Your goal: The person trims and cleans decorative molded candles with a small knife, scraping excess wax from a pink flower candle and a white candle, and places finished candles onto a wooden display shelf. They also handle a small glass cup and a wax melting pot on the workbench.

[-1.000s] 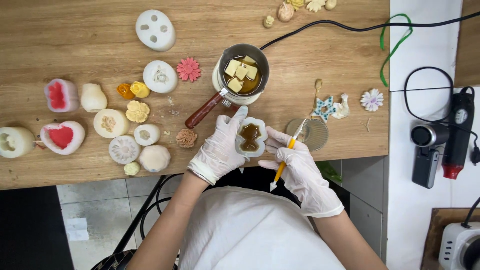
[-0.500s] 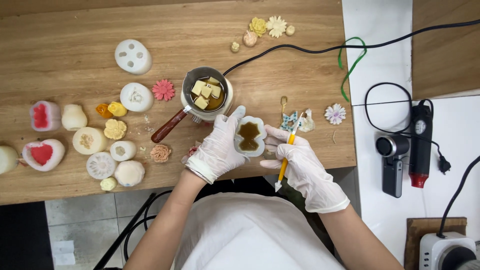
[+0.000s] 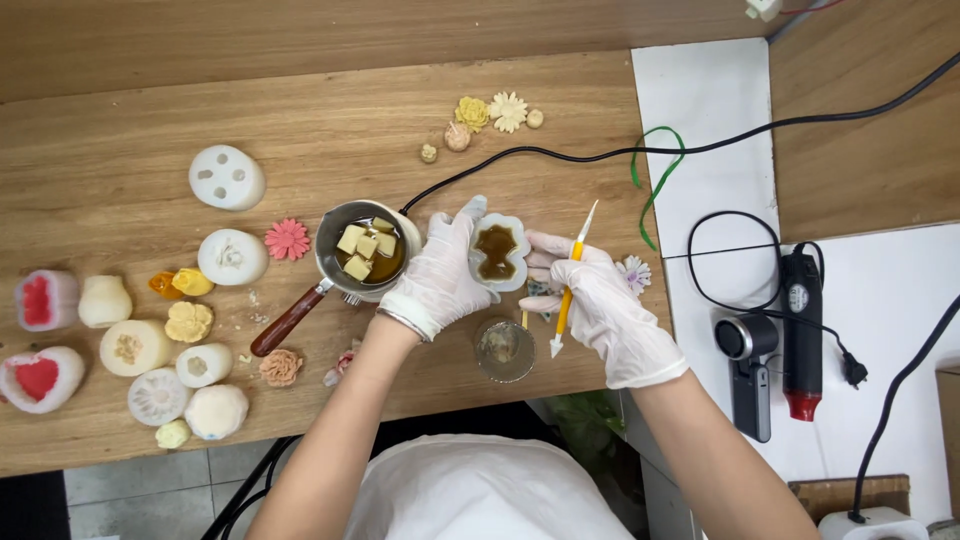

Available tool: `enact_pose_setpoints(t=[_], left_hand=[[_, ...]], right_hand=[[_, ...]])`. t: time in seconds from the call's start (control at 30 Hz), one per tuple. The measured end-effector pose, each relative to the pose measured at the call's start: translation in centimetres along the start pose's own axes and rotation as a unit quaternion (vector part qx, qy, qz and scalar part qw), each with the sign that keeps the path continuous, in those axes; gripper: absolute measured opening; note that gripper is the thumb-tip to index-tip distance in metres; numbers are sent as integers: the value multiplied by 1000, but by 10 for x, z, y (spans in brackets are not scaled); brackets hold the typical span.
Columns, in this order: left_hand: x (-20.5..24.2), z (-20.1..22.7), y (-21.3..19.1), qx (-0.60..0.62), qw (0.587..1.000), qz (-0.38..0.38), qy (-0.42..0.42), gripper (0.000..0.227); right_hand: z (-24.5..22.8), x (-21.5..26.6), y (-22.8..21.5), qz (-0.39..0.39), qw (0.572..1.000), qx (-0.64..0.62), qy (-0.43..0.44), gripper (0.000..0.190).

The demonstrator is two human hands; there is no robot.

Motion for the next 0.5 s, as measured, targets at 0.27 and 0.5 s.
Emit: enact_pose_setpoints(t=[0.27, 0.5], left_hand=[[-72, -14, 59, 33, 999, -1, -10, 123], [-112, -34, 106, 44, 999, 4, -26, 125]], right_hand=[[-6, -73, -48, -10, 1000, 15, -7, 65], [3, -130, -76, -13, 999, 34, -7, 62]])
Point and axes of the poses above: each hand's wrist, its own x-axis away from the middle knuckle, its own y-axis out of the palm, z = x × y, the point moved 7 cm from there along -x, towards the middle knuckle, and after that the axes turned 7 degrees about z, right-handed, at the moved point
